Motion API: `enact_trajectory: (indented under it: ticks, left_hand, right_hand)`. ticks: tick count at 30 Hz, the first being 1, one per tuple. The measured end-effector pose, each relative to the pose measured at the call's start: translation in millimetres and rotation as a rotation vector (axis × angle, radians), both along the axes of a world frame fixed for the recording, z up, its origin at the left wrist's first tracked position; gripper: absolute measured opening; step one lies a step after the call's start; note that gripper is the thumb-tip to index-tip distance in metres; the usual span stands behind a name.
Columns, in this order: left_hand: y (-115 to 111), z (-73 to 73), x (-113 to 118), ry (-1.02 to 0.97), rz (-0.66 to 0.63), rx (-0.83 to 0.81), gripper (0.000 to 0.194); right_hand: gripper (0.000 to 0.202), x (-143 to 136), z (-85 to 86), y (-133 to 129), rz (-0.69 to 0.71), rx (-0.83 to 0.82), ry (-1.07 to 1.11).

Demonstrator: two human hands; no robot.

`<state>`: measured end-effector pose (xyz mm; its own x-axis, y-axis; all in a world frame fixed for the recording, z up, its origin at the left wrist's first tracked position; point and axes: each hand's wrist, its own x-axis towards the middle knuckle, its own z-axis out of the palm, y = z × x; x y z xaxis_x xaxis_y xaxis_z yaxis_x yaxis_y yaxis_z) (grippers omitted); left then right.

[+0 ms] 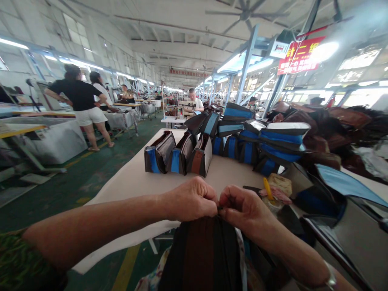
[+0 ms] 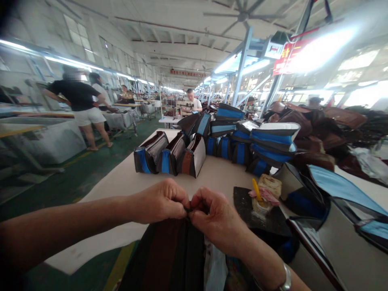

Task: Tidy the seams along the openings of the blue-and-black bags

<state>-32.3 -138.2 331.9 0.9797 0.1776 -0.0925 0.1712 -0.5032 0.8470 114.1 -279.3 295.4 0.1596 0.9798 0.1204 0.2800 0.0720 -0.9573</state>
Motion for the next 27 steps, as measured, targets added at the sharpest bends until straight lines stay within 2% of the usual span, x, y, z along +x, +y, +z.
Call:
enact_trajectory:
  ticks: [3, 6, 9, 11, 14, 20, 22, 24, 27]
  left_hand:
    - [-2.6, -0.4, -0.2, -0.027, 0.012, 0.062, 0.012]
    - [-3.2, 2.0, -1.3, -0.028, -0.016, 0.089, 0.011]
    - [-0.5, 8.4, -2.2, 0.020, -0.068, 0.073, 0.015]
    - [2.4, 13.7, -1.1, 0.057, -0.075, 0.033, 0.025]
    - [6.9, 19.0, 3.7, 0.116, -0.072, -0.043, 0.039]
    - [12.2, 18.6, 9.4, 0.284, -0.153, -0.105, 0.040]
    - [11.9, 18.7, 7.8, 0.293, -0.191, -0.110, 0.039]
    - [10.4, 19.3, 5.2, 0.283, -0.209, -0.072, 0.037]
    - [5.4, 20.4, 1.7, 0.199, -0.235, 0.052, 0.032]
  right_hand:
    - [0.005, 0.2, -5.8, -0.7, -0.033, 0.044, -0.075]
    - [0.010, -2.4, -9.0, -6.4, -0.072, 0.171, -0.255]
    - [0.013, -6.0, -8.0, -14.8, -0.027, 0.349, -0.429]
    - [0.015, -7.4, -6.2, -19.5, 0.028, 0.424, -0.499]
    - [0.019, -7.1, -4.2, -23.0, 0.075, 0.473, -0.654]
    - [0.030, -2.6, -4.9, -28.9, 0.144, 0.513, -0.934]
    - [0.031, -1.4, -7.2, -32.9, 0.177, 0.498, -0.886]
    - [0.024, 0.5, -10.2, -36.3, 0.165, 0.424, -0.676]
    - [0.018, 5.8, -12.0, -36.9, 0.042, 0.245, -0.322]
